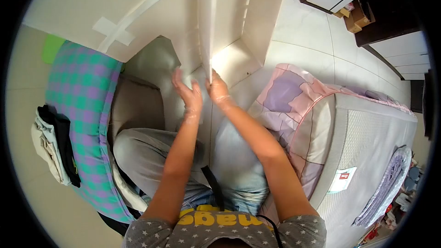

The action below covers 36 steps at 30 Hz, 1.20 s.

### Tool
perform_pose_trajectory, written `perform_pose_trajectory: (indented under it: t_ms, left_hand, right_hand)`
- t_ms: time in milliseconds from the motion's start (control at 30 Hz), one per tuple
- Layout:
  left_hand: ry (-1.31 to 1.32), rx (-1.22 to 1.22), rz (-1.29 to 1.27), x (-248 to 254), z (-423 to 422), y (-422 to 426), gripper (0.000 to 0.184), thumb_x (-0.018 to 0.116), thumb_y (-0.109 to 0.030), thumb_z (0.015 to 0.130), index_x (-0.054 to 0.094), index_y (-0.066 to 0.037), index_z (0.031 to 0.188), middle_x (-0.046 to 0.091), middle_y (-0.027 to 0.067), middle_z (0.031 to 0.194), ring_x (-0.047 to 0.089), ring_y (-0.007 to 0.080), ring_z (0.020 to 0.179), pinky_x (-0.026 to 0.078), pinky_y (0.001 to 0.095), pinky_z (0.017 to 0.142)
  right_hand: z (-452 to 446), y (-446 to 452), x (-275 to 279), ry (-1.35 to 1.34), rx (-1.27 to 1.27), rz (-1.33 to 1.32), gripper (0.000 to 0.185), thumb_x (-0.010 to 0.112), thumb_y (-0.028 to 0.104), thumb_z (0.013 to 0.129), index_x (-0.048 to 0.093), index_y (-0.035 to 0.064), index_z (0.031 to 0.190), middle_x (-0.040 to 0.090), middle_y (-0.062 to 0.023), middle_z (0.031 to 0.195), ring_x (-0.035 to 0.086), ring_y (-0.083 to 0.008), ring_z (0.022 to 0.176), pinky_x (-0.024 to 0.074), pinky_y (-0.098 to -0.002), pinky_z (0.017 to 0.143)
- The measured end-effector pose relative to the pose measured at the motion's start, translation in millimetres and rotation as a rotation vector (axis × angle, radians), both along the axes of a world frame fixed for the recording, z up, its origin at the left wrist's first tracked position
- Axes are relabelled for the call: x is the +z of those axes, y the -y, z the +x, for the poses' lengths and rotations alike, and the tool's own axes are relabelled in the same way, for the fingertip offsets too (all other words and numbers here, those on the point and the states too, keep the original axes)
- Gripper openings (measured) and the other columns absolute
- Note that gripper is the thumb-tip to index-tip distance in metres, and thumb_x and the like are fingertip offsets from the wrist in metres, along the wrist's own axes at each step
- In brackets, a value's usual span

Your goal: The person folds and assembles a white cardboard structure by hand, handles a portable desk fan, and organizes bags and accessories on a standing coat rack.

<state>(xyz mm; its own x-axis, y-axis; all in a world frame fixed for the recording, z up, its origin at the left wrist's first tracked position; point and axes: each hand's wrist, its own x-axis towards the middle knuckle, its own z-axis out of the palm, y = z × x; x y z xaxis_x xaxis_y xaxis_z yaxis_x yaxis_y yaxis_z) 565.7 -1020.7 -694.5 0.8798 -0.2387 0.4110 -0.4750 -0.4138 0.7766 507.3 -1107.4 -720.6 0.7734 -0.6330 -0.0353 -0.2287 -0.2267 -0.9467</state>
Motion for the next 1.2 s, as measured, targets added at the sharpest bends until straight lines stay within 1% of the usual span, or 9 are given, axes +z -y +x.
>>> perform_pose_trajectory:
  t_ms: [67, 167, 233, 300, 433, 533, 600, 867, 1200]
  left_hand:
    - [0.006, -0.166, -0.1, 25, -15, 13, 0.06, 0.06, -0.015, 0.083, 0.032, 0.008, 0.131, 0.038, 0.0276, 0.13, 0.037, 0.0414, 0.122, 0.029, 0.0487, 0.103]
    - [-0.062, -0.258, 0.125, 43, -16, 27, 0.055, 0.061, -0.017, 0.084, 0.037, 0.007, 0.128, 0.044, 0.0264, 0.123, 0.043, 0.0411, 0.116, 0.035, 0.0467, 0.098]
    - [-0.191, -0.191, 0.257, 39, -4, 32, 0.042, 0.06, -0.015, 0.085, 0.047, 0.005, 0.119, 0.052, 0.0243, 0.114, 0.052, 0.04, 0.106, 0.042, 0.0446, 0.089]
    - [-0.036, -0.159, 0.267, 33, 5, 31, 0.03, 0.058, -0.013, 0.086, 0.053, 0.003, 0.11, 0.058, 0.0234, 0.103, 0.057, 0.0408, 0.094, 0.046, 0.0423, 0.081]
    - [-0.121, -0.194, 0.401, 38, 7, 29, 0.053, 0.055, -0.015, 0.087, 0.037, -0.012, 0.137, 0.054, 0.0195, 0.118, 0.058, 0.0383, 0.099, 0.048, 0.0442, 0.083]
    - [-0.177, -0.184, 0.388, 33, 9, 27, 0.046, 0.054, -0.016, 0.088, 0.042, -0.01, 0.133, 0.057, 0.019, 0.116, 0.059, 0.0382, 0.097, 0.049, 0.0442, 0.081]
    - [-0.205, -0.188, 0.363, 29, 16, 24, 0.043, 0.053, -0.017, 0.089, 0.045, -0.009, 0.13, 0.058, 0.0192, 0.114, 0.058, 0.0384, 0.098, 0.049, 0.0441, 0.081]
    - [-0.282, -0.137, 0.418, 33, 54, 15, 0.041, 0.052, -0.022, 0.091, 0.049, 0.007, 0.12, 0.06, 0.0265, 0.107, 0.058, 0.0393, 0.099, 0.046, 0.042, 0.086]
    - [-0.31, -0.159, 0.26, 51, 57, 13, 0.034, 0.052, -0.021, 0.091, 0.053, -0.001, 0.119, 0.062, 0.0229, 0.107, 0.059, 0.0378, 0.099, 0.046, 0.0395, 0.085]
  right_hand:
    - [9, -9, 7, 0.014, 0.018, 0.286, 0.041, 0.042, 0.03, 0.093, 0.047, 0.0024, 0.124, 0.06, -0.0253, 0.097, 0.059, -0.0382, 0.094, 0.046, -0.0413, 0.081]
    - [17, -23, -6, 0.038, 0.008, -0.155, 0.05, 0.036, 0.039, 0.095, 0.046, -0.0001, 0.124, 0.056, -0.0267, 0.11, 0.055, -0.0409, 0.102, 0.0434, -0.0417, 0.087]
    - [21, -10, -6, -0.164, 0.105, 0.36, 0.058, 0.053, 0.028, 0.088, 0.034, 0.0017, 0.136, 0.049, -0.0235, 0.126, 0.045, -0.0371, 0.12, 0.0361, -0.0399, 0.1]
    - [6, 10, -18, -0.192, 0.293, -0.053, 0.061, 0.057, 0.03, 0.086, 0.036, 0.0021, 0.136, 0.05, -0.0236, 0.125, 0.047, -0.0375, 0.118, 0.0366, -0.0406, 0.1]
    - [-58, 83, -25, -0.471, -0.034, -0.366, 0.027, 0.061, 0.02, 0.078, 0.067, 0.0006, 0.096, 0.062, -0.0236, 0.103, 0.058, -0.0367, 0.102, 0.0445, -0.0437, 0.09]
    - [-77, 148, 1, -0.187, -0.517, -0.25, 0.049, 0.068, 0.019, 0.075, 0.054, 0.0006, 0.118, 0.06, -0.025, 0.108, 0.059, -0.0335, 0.101, 0.0458, -0.0409, 0.089]
    - [-65, 162, 35, -0.145, -0.52, -0.541, 0.059, 0.067, 0.02, 0.077, 0.045, -0.0015, 0.127, 0.06, -0.0232, 0.111, 0.057, -0.0383, 0.104, 0.0446, -0.0417, 0.091]
    - [-26, 160, 30, -0.376, -0.352, -0.297, 0.041, 0.055, 0.031, 0.087, 0.057, 0.0047, 0.118, 0.066, -0.0196, 0.091, 0.063, -0.0356, 0.085, 0.049, -0.0426, 0.077]
    - [-31, 120, 27, -0.379, -0.324, -0.499, 0.033, 0.054, 0.026, 0.088, 0.059, 0.0098, 0.117, 0.065, -0.0183, 0.077, 0.064, -0.035, 0.071, 0.0502, -0.0458, 0.066]
